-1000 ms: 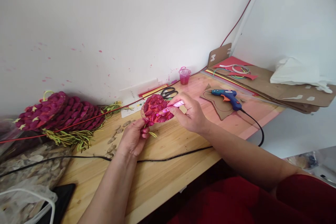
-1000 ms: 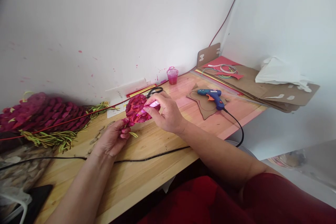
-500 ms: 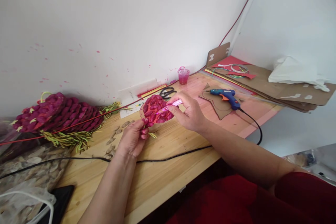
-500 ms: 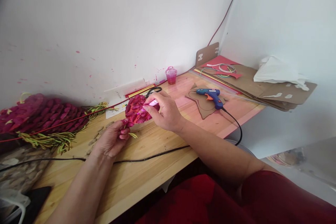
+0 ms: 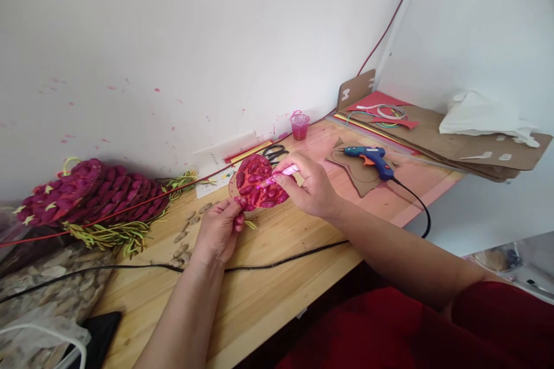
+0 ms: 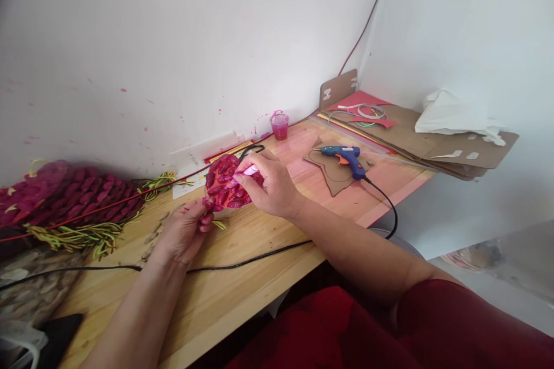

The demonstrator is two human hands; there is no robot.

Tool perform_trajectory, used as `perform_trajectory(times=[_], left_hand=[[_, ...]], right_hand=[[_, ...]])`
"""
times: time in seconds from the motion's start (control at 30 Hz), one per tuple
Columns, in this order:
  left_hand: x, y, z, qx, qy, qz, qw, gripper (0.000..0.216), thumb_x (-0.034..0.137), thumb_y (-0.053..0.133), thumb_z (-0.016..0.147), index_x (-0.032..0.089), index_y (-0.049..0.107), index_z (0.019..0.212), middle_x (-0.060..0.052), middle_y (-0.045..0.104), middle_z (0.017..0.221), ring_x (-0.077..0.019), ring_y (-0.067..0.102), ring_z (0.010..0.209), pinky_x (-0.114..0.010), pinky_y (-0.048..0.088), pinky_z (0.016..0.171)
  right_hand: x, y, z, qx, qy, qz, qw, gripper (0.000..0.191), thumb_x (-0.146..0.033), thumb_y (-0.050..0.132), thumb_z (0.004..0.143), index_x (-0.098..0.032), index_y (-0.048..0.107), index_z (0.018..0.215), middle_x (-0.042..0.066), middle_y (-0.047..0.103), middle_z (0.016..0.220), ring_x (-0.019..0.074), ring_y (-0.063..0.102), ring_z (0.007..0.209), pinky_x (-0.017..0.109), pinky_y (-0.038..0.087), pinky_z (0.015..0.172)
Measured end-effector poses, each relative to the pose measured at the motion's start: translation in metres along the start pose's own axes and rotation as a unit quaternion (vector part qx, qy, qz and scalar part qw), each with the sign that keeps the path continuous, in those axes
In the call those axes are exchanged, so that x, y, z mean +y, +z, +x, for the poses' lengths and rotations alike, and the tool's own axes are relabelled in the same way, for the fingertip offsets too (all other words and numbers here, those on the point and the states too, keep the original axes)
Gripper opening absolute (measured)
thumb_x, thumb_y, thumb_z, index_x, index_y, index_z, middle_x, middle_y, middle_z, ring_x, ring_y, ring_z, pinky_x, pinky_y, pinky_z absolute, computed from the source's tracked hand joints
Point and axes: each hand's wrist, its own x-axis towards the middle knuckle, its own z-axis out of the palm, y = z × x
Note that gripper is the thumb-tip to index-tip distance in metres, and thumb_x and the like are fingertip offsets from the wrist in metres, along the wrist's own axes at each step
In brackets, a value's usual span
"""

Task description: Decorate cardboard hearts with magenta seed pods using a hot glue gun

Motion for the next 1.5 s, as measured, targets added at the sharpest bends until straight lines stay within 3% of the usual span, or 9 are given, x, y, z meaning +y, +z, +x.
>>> perform_trajectory(times=[0.73,1.07,1.5], left_hand=[[-0.002,0.001,0.001,0.025,0.060,0.025,0.998,0.035,0.029,0.089,0.052,0.011,0.067,0.072,0.002,0.061,0.057,-0.0028,0.041,0.042,-0.014,0.028,0.038],[-0.011,-0.007,0.004,0.007,0.165,0.125,0.978,0.024,0.033,0.079,0.071,0.015,0.069,0.083,0.004,0.059,0.058,-0.0055,0.044,0.047,-0.018,0.034,0.046],[-0.006,-0.004,0.000,0.021,0.198,0.199,0.960,0.022,0.035,0.074,0.076,0.015,0.070,0.085,0.004,0.057,0.055,-0.0077,0.046,0.049,-0.020,0.036,0.049]], right_hand=[[-0.001,-0.001,-0.002,0.020,0.036,0.027,0.999,0.006,-0.026,0.059,0.093,-0.020,0.061,0.090,0.003,0.064,0.084,0.0170,0.061,0.081,0.032,0.048,0.073],[-0.001,-0.001,-0.002,0.031,0.041,0.007,0.999,0.007,-0.026,0.059,0.092,-0.020,0.060,0.089,0.003,0.064,0.083,0.0168,0.060,0.080,0.031,0.047,0.073],[-0.002,-0.001,-0.002,0.037,0.063,0.001,0.997,0.007,-0.028,0.059,0.092,-0.021,0.059,0.089,0.003,0.064,0.084,0.0176,0.060,0.081,0.031,0.047,0.071]])
